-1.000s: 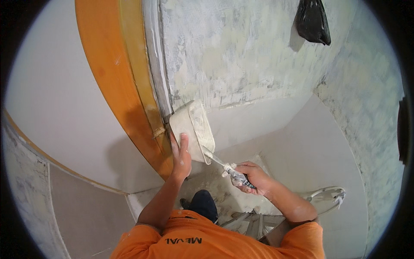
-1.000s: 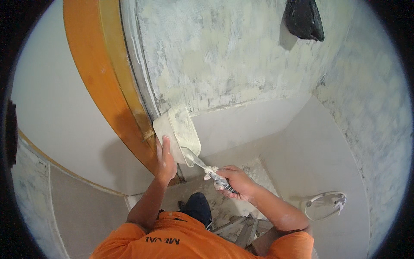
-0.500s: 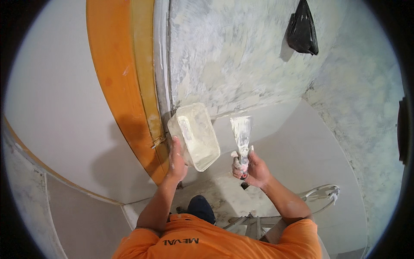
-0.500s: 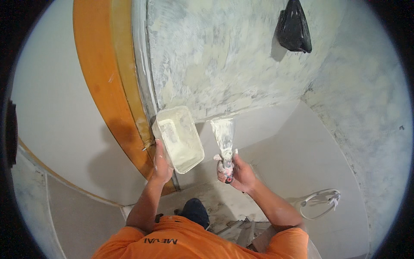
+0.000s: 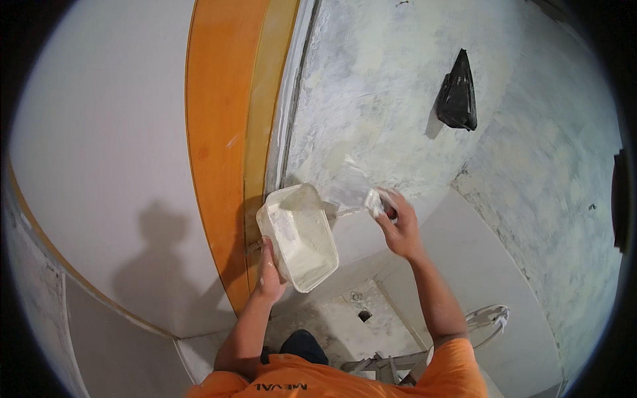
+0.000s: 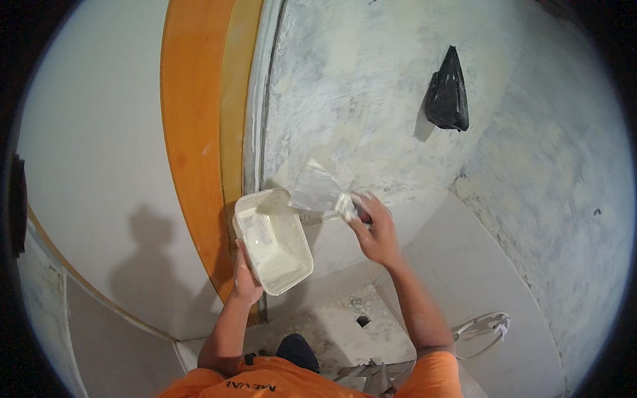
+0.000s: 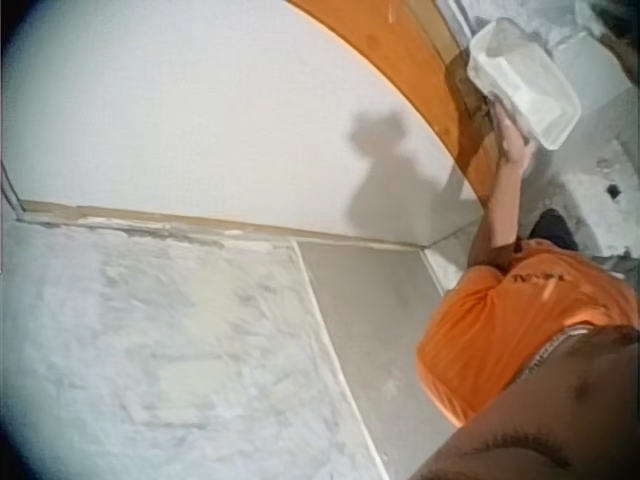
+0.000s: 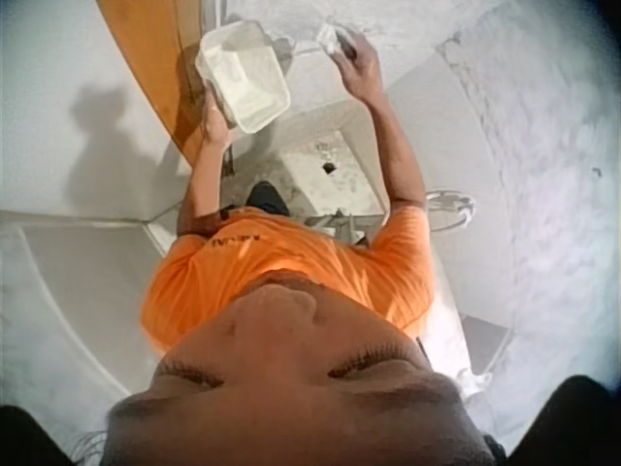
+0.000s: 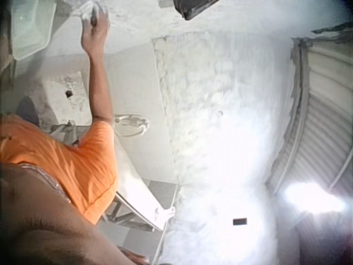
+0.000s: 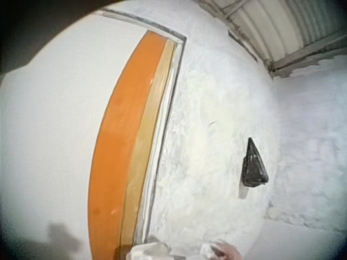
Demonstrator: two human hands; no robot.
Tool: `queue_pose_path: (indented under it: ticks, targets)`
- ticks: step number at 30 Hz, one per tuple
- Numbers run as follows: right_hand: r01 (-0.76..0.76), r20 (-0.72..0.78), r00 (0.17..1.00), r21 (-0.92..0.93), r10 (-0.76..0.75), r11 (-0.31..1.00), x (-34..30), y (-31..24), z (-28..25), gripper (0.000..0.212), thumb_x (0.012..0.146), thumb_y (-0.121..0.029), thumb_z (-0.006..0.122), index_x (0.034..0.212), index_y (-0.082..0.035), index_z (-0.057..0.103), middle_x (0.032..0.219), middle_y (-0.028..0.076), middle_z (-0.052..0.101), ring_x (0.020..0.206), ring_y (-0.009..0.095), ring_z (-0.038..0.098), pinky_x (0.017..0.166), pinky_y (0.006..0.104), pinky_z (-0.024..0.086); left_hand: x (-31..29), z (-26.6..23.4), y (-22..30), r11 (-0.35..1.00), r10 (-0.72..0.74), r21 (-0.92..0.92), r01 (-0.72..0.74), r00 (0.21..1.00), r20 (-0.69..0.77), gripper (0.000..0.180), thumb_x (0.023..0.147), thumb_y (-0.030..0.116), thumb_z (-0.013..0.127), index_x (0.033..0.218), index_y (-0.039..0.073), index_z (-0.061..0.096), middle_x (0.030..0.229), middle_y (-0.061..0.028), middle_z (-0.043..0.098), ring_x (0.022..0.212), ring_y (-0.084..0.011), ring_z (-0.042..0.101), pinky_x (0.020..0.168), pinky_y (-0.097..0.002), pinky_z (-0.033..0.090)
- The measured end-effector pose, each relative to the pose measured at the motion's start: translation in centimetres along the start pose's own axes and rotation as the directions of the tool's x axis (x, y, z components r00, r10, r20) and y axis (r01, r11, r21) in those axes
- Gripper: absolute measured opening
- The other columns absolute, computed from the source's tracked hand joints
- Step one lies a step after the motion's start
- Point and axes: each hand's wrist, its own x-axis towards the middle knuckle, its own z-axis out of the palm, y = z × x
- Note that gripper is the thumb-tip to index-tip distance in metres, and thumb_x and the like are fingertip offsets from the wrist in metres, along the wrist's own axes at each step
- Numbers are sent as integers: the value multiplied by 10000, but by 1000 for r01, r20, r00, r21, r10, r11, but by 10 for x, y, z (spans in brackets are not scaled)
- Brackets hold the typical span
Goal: The person applies white putty to a wall using a spatula, taking the material from a plastic container and spreading it over the surface to fill gaps.
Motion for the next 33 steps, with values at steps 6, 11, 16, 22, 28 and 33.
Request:
queue_pose_path:
  ticks: [6, 11, 16, 22, 28, 33]
  targets:
    - [282, -27, 949, -371, -314, 885, 74, 11, -5, 450, 896, -46, 649, 1331, -39, 537, 1148, 188, 582, 1022, 405, 544, 903, 444, 456, -7, -10, 13, 1000, 25, -15, -25, 999, -46, 732, 1038, 610, 270, 1543, 79, 261, 1527, -111, 383, 1385, -259, 420, 1138, -423, 376]
    - [115, -412, 902, -62, -130, 991, 102, 13, 46, 458, 920, -3, 577, 1356, 16, 438, 1151, 219, 533, 1093, 425, 512, 960, 467, 429, -16, -13, 22, 998, 24, -56, -30, 994, -106, 736, 1035, 617, 278, 1545, 87, 259, 1533, -107, 375, 1391, -267, 409, 1143, -435, 364]
    - [12, -600, 776, -294, -194, 956, 122, 2, 92, 607, 877, 83, 570, 1451, 65, 371, 1189, 303, 422, 1056, 466, 491, 932, 467, 433, -26, -22, 34, 991, 110, -60, -121, 982, -152, 744, 1028, 629, 291, 1551, 101, 253, 1552, -93, 351, 1402, -270, 388, 1150, -427, 348]
    - [72, -563, 811, -171, -158, 983, 102, 11, 138, 535, 898, 72, 578, 1417, 38, 456, 1149, 264, 418, 1004, 416, 504, 916, 434, 434, -32, -22, 41, 984, 145, -74, -162, 970, -193, 716, 1035, 612, 294, 1543, 108, 295, 1544, -73, 374, 1397, -257, 397, 1152, -411, 342]
    - [27, -549, 811, -310, -202, 950, 74, 12, 136, 498, 930, 5, 565, 1414, 24, 451, 1268, 317, 486, 1156, 502, 466, 1060, 514, 371, -30, -35, 40, 975, 188, -93, -201, 973, -132, 711, 1035, 609, 301, 1539, 108, 309, 1536, -71, 385, 1392, -256, 403, 1148, -406, 343]
    - [-69, -680, 724, -239, -116, 969, 125, -8, 90, 508, 985, -79, 510, 1472, -7, 389, 1276, 348, 510, 1088, 523, 529, 1082, 547, 341, -25, -27, 38, 982, 164, -67, -175, 976, -142, 725, 1031, 618, 298, 1546, 108, 290, 1541, -71, 374, 1393, -256, 399, 1152, -416, 338]
